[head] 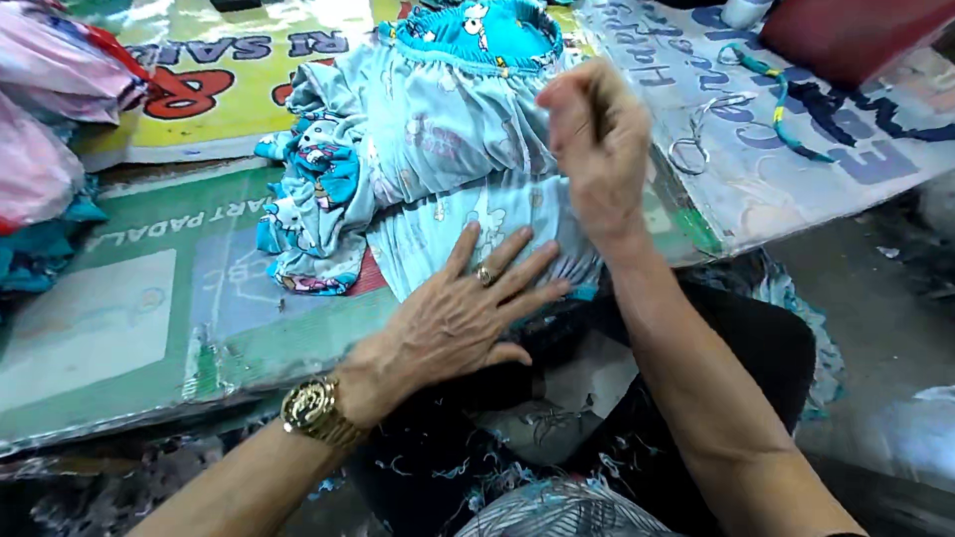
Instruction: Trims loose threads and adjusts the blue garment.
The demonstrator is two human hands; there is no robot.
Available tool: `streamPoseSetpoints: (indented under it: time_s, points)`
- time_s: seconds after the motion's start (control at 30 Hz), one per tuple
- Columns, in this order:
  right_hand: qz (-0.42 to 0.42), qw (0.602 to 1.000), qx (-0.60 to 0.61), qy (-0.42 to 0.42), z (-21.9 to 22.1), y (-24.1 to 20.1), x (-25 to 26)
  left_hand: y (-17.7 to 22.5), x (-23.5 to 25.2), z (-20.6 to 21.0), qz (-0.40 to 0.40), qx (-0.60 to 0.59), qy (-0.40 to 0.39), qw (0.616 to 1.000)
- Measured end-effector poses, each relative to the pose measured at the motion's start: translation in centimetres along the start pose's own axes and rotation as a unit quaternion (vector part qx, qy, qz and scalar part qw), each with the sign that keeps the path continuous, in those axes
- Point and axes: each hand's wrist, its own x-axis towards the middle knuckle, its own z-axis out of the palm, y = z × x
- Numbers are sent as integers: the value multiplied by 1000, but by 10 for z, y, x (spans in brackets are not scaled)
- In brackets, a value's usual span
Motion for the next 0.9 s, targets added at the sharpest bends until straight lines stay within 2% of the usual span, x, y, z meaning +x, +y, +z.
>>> streamPoseSetpoints:
  time_s: [0.07,0.13,0.2,0.27,0.4,0.47,0.57,0.63,0.7,0.8,0.9]
  points:
    - [10,997,26,-71,12,7,-22,17,-11,8,-10,11,-11,1000]
    - [37,991,-11,-131,13,15,-27,37,-21,19,-24,48,-26,998]
    - [51,988,-15,-148,11,16,-26,59,-34,36,-40,83,-24,996]
    - [58,987,-11,-148,12,16,-24,77,-45,54,-59,79,32,995]
    - [55,987,43,-142,11,16,-24,118,-42,71,-81,-21,160,984]
    - [28,990,103,-98,9,14,-23,125,-32,70,-121,-38,248,961]
    - [17,985,166,-46,0,4,-25,116,-13,55,-234,-38,360,902]
    - [6,981,189,-45,-6,-5,-27,100,-2,43,-308,3,362,880]
    - [-11,980,189,-68,-10,-11,-31,85,7,36,-344,47,326,879]
    - [-36,975,160,-147,-20,-12,-37,71,12,30,-363,69,267,890]
    - [-26,969,95,-228,-25,-9,-42,70,8,31,-339,94,261,899]
